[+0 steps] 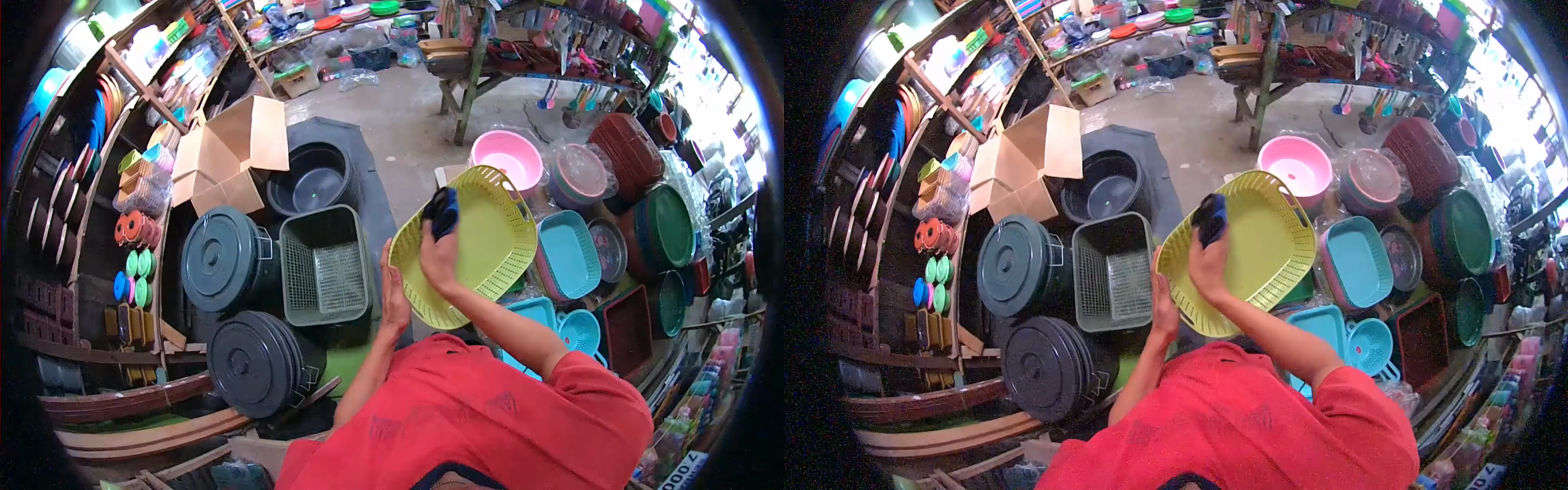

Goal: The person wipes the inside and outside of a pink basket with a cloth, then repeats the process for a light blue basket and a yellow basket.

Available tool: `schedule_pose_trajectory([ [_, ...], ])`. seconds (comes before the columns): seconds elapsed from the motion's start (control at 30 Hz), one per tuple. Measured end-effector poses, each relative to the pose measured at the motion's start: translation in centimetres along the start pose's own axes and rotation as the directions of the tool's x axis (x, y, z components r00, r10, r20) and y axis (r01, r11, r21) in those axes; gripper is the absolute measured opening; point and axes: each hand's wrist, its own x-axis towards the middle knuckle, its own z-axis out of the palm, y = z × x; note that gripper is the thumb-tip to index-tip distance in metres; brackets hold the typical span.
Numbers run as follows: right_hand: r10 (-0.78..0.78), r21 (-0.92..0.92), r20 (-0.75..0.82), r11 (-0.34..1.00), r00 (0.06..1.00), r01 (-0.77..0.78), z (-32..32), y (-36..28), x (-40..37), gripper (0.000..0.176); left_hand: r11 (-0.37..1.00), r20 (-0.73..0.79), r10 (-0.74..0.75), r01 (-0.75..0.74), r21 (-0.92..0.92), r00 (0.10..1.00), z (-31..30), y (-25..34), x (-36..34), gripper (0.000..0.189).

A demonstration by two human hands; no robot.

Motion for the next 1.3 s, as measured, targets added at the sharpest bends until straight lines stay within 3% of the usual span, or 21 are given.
schedule_pose_trajectory([
  [0.07,0.042,0.026,0.226,0.998,0.973,-0.050,-1.3,-2.5,-3.0,0.051,1.000,-0.013,-0.019,0.019,0.008,1.000,-0.3,-0.6,0.1,0.071],
  [0.17,-0.271,-0.022,0.535,0.942,0.800,0.334,-3.7,-2.1,-5.7,0.064,0.999,-0.039,-0.039,0.040,0.014,0.998,-0.6,-1.1,0.1,0.071],
  [0.2,-0.261,-0.025,0.548,0.944,0.794,0.328,-4.4,-2.2,-5.9,0.064,0.999,-0.048,-0.047,0.048,0.015,0.998,-0.7,-1.2,0.1,0.071],
  [0.23,-0.321,0.007,0.656,0.907,0.683,0.420,-5.0,-2.2,-6.1,0.068,0.999,0.077,-0.037,0.036,0.024,0.996,-1.5,-0.4,0.4,0.074],
  [0.3,-0.350,0.046,0.789,0.854,0.505,0.519,-6.5,-2.7,-6.1,0.073,0.992,0.007,-0.088,0.088,-0.090,0.996,-3.1,0.4,0.7,0.074],
  [0.33,-0.343,0.046,0.793,0.858,0.503,0.512,-7.4,-2.4,-6.0,0.073,0.971,-0.048,-0.146,0.133,-0.200,0.988,-3.5,0.7,0.7,0.074],
  [0.4,-0.178,0.036,0.953,0.872,0.246,0.489,-9.0,-1.7,-4.9,0.070,0.970,-0.032,0.001,-0.009,-0.243,0.999,-1.6,4.4,0.3,0.079],
  [0.47,-0.112,0.020,0.981,0.873,0.160,0.488,-10.2,-4.3,-1.8,0.067,0.979,-0.066,0.039,-0.051,-0.195,0.997,-2.4,5.2,0.1,0.081],
  [0.53,-0.090,0.091,0.996,0.992,-0.011,0.089,-10.6,-6.2,1.1,0.050,0.983,-0.082,0.087,-0.099,-0.153,0.993,-2.3,5.1,-0.6,0.081],
  [0.6,-0.118,0.108,0.950,0.993,0.289,0.050,-10.6,-7.5,1.9,0.043,0.978,-0.055,0.183,-0.187,-0.090,0.982,-3.2,4.4,-0.7,0.081],
  [0.63,-0.059,0.050,0.921,0.998,0.386,0.034,-10.0,-6.4,2.4,0.046,0.933,0.033,0.359,-0.359,0.018,0.933,-0.5,7.8,-1.2,0.080],
  [0.7,-0.156,0.173,0.765,0.984,0.624,0.034,-7.1,-7.7,0.8,0.046,0.927,0.016,0.373,-0.373,0.040,0.928,1.8,8.5,-2.1,0.081],
  [0.8,-0.250,0.187,0.626,0.968,0.739,0.168,-3.3,-5.4,-2.7,0.051,0.909,0.001,0.409,-0.407,0.087,0.913,2.0,6.7,-2.5,0.083],
  [0.83,-0.239,0.080,0.675,0.964,0.699,0.253,-3.8,-6.2,-4.2,0.075,0.942,0.018,0.334,-0.334,-0.007,0.942,0.3,3.4,-1.8,0.090],
  [0.87,-0.351,0.095,0.740,0.899,0.573,0.427,-3.5,-4.8,-4.9,0.074,0.962,0.043,0.259,-0.253,-0.100,0.965,-1.4,0.4,-1.4,0.097],
  [0.9,-0.281,0.110,0.784,0.940,0.554,0.322,-3.8,-5.6,-6.1,0.071,0.973,-0.074,0.163,-0.172,-0.151,0.984,-3.1,-1.6,-1.9,0.083],
  [0.93,-0.209,0.112,0.823,0.971,0.528,0.209,-4.2,-6.4,-7.3,0.068,0.862,0.070,-0.001,0.037,-0.505,0.998,-4.1,-2.2,-2.2,0.072],
  [1.03,-0.272,0.143,0.865,0.939,0.421,0.314,-5.4,-6.2,-7.3,0.059,0.929,-0.042,0.051,-0.063,-0.364,0.998,-4.9,-3.3,-2.7,0.069],
  [1.1,-0.243,0.130,0.897,0.944,0.370,0.304,-6.7,-7.0,-6.5,0.057,0.930,-0.164,0.082,-0.135,-0.343,0.983,-3.3,-0.7,-3.1,0.048],
  [1.23,-0.042,-0.001,0.980,0.976,0.193,0.217,-8.8,-6.5,-4.7,0.052,0.850,-0.068,-0.186,0.126,-0.511,0.980,-4.4,2.6,-3.0,0.038],
  [1.3,-0.069,0.020,0.986,0.954,0.155,0.300,-9.6,-4.9,-4.4,0.049,0.855,-0.138,-0.156,0.064,-0.514,0.978,-1.2,6.4,-3.7,0.039],
])
